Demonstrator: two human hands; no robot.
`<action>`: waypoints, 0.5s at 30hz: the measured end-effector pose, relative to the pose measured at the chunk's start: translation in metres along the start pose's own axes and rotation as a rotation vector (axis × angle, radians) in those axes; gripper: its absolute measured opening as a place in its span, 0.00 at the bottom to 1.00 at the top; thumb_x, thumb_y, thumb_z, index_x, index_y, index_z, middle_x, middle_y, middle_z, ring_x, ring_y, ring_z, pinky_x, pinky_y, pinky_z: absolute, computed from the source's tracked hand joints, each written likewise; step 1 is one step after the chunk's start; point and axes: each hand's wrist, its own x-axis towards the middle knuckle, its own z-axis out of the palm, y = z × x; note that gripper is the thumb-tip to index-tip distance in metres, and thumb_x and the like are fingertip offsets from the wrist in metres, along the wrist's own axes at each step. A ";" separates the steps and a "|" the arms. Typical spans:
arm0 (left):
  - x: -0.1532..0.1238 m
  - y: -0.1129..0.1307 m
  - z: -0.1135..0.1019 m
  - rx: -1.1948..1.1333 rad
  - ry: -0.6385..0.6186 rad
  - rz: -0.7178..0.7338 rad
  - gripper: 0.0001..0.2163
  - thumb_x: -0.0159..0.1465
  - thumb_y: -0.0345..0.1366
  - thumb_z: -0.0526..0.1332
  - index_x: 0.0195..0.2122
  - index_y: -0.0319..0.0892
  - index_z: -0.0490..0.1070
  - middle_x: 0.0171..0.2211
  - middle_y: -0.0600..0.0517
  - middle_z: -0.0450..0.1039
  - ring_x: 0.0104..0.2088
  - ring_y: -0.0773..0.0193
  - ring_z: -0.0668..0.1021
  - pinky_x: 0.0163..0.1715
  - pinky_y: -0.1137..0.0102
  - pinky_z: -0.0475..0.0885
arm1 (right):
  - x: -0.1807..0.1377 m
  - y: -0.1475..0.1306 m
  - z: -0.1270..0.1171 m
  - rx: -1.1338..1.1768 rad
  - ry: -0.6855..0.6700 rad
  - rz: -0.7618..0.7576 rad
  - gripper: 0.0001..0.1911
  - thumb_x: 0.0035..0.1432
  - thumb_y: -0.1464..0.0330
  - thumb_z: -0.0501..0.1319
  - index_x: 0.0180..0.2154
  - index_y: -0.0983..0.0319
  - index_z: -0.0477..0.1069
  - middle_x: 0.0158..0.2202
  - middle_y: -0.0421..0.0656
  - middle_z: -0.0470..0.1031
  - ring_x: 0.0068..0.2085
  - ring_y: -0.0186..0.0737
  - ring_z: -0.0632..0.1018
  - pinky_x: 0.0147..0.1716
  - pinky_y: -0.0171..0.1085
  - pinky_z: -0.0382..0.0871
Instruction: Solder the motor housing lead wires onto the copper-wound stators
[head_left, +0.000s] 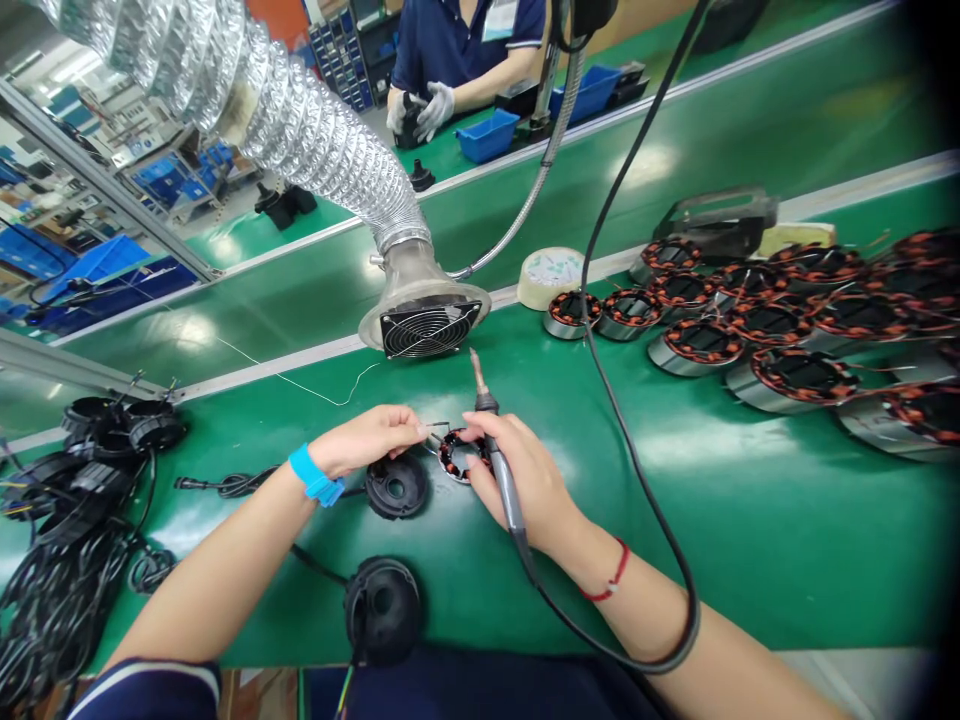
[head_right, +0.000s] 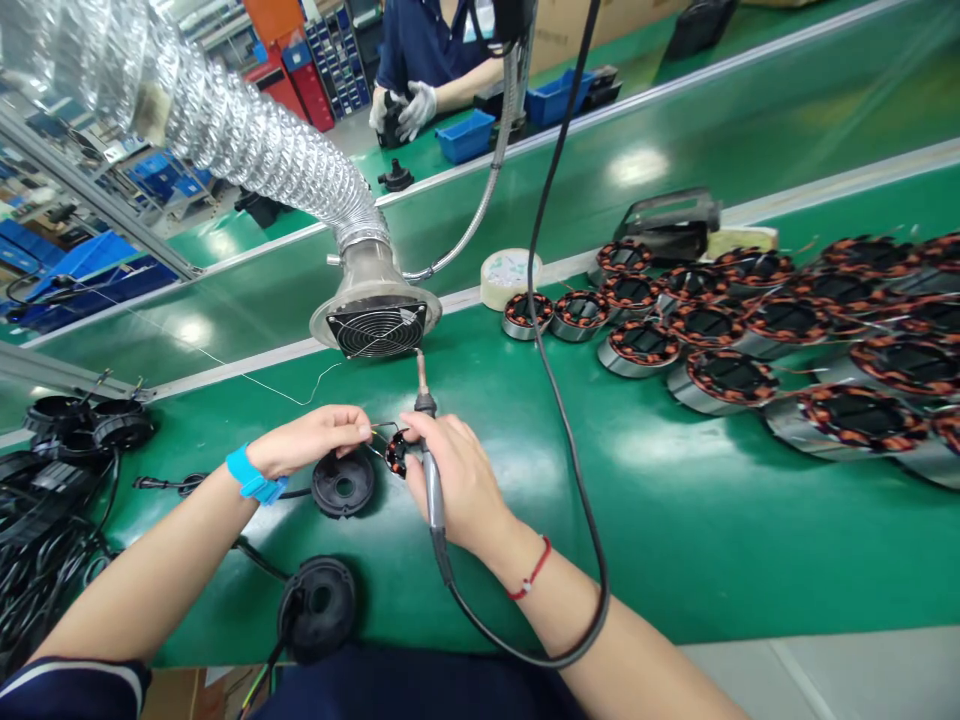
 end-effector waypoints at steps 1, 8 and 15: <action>-0.002 0.000 -0.003 0.023 -0.021 0.005 0.11 0.55 0.42 0.61 0.25 0.38 0.67 0.18 0.58 0.61 0.21 0.72 0.61 0.24 0.74 0.53 | -0.002 -0.003 0.002 -0.021 -0.001 -0.003 0.23 0.55 0.75 0.56 0.53 0.59 0.59 0.36 0.44 0.73 0.37 0.44 0.73 0.38 0.45 0.69; -0.002 -0.008 -0.001 -0.017 0.029 -0.035 0.12 0.49 0.41 0.64 0.22 0.38 0.64 0.18 0.60 0.57 0.20 0.73 0.57 0.23 0.73 0.49 | -0.005 -0.009 0.018 -0.112 -0.115 -0.100 0.18 0.59 0.75 0.53 0.51 0.62 0.61 0.35 0.45 0.72 0.38 0.45 0.71 0.40 0.46 0.64; -0.003 -0.011 0.012 -0.117 0.032 -0.012 0.16 0.48 0.44 0.68 0.19 0.38 0.65 0.18 0.59 0.58 0.22 0.73 0.58 0.24 0.74 0.52 | -0.004 -0.007 0.015 -0.074 -0.017 -0.019 0.24 0.57 0.72 0.56 0.56 0.59 0.57 0.40 0.47 0.71 0.42 0.48 0.71 0.41 0.48 0.68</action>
